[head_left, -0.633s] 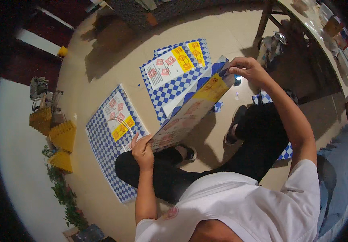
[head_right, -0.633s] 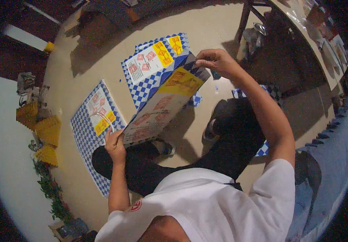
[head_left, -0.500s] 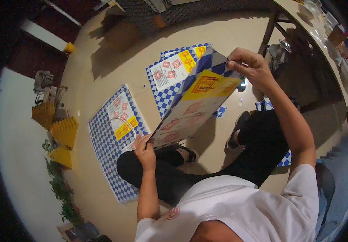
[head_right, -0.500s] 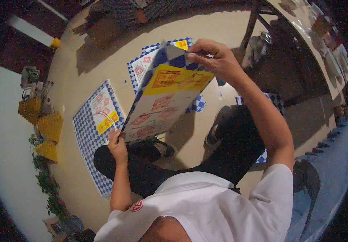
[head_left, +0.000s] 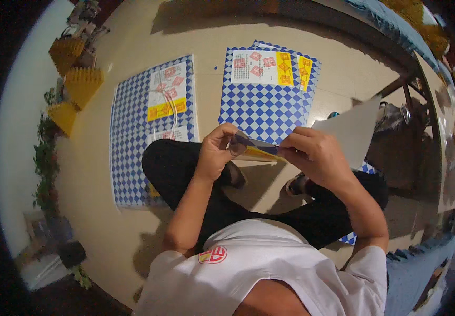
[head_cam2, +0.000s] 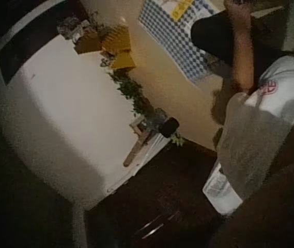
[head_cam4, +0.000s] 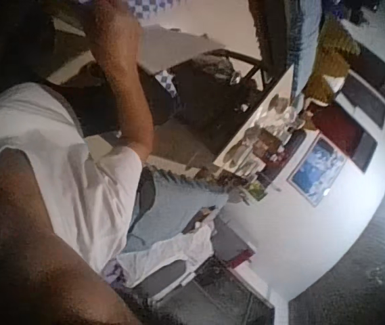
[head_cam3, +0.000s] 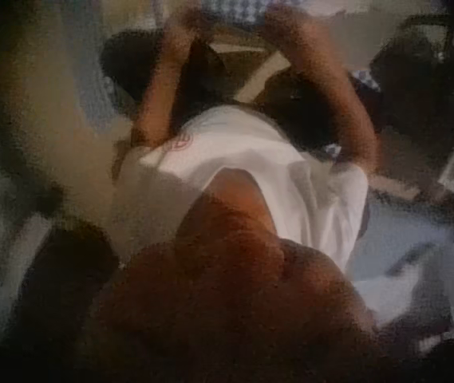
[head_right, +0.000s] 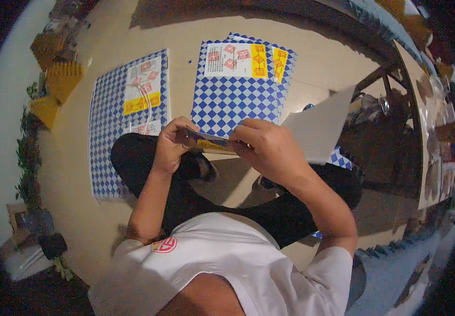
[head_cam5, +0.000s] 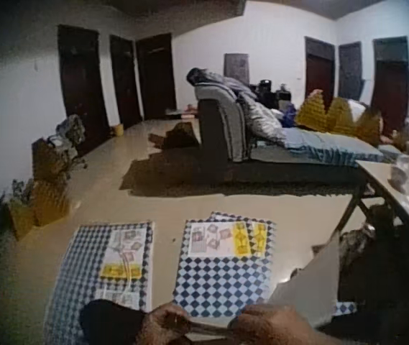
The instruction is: The person sits on the floor and assembles a small box from a flat sheet of blue and white checkered paper. They fold the edges, tuck flaps into slots, and secure the structure using small pieces of clear tape. The person repeats this process to create multiple identical boxes.
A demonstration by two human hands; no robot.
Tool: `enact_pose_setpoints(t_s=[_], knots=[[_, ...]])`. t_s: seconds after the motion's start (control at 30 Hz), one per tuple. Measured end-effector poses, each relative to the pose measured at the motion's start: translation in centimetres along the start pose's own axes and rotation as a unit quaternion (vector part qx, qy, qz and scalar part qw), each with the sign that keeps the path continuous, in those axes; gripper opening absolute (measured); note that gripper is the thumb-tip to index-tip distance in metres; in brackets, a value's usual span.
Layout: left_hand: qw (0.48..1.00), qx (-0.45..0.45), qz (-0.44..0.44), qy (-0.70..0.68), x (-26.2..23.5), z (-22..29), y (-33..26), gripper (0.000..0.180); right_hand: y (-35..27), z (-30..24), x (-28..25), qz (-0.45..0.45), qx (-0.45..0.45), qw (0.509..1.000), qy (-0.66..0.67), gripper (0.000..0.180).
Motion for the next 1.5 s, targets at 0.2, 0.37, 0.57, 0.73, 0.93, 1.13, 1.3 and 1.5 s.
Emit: enact_pose_setpoints(t_s=[0.2,0.37,0.57,0.73,0.93,1.13,1.3,1.5], knots=[[0.994,-0.050,0.086,-0.045,-0.8,-1.2,-1.8,0.021,0.7,1.6,4.6,-0.130,0.105,0.979,0.116,0.013],[0.986,-0.081,0.147,0.006,-2.5,-2.8,-2.1,0.017,2.6,3.4,8.3,-0.155,0.174,0.940,0.250,0.020],[0.989,-0.091,0.120,-0.012,-2.6,-2.9,-1.4,0.019,4.0,6.2,11.3,-0.166,0.259,0.868,0.389,0.018],[0.990,-0.111,0.088,0.008,-2.9,-3.0,-1.1,0.019,3.8,6.6,11.9,-0.184,0.317,0.834,0.413,0.018],[0.993,-0.076,0.086,0.016,-3.2,-3.9,-1.0,0.022,4.1,6.5,12.7,-0.229,0.326,0.798,0.452,0.020],[0.981,0.012,0.059,0.184,-1.8,0.1,0.4,0.048,4.3,7.4,14.1,-0.296,0.343,0.779,0.434,0.027],[0.804,0.131,-0.088,0.573,-1.6,3.0,0.0,0.050,5.4,6.9,16.3,-0.308,0.322,0.757,0.478,0.027],[0.724,0.254,-0.111,0.631,-0.3,4.7,-0.2,0.025,5.5,5.4,17.0,-0.313,0.273,0.773,0.480,0.024]])
Point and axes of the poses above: each hand's wrist, its own y-axis towards the middle knuckle, its own x-axis out of the palm, z = x × y, the point moved 8 cm from there along y, towards the middle knuckle, and after that the axes turned 7 degrees about x, right-handed, at the moved point
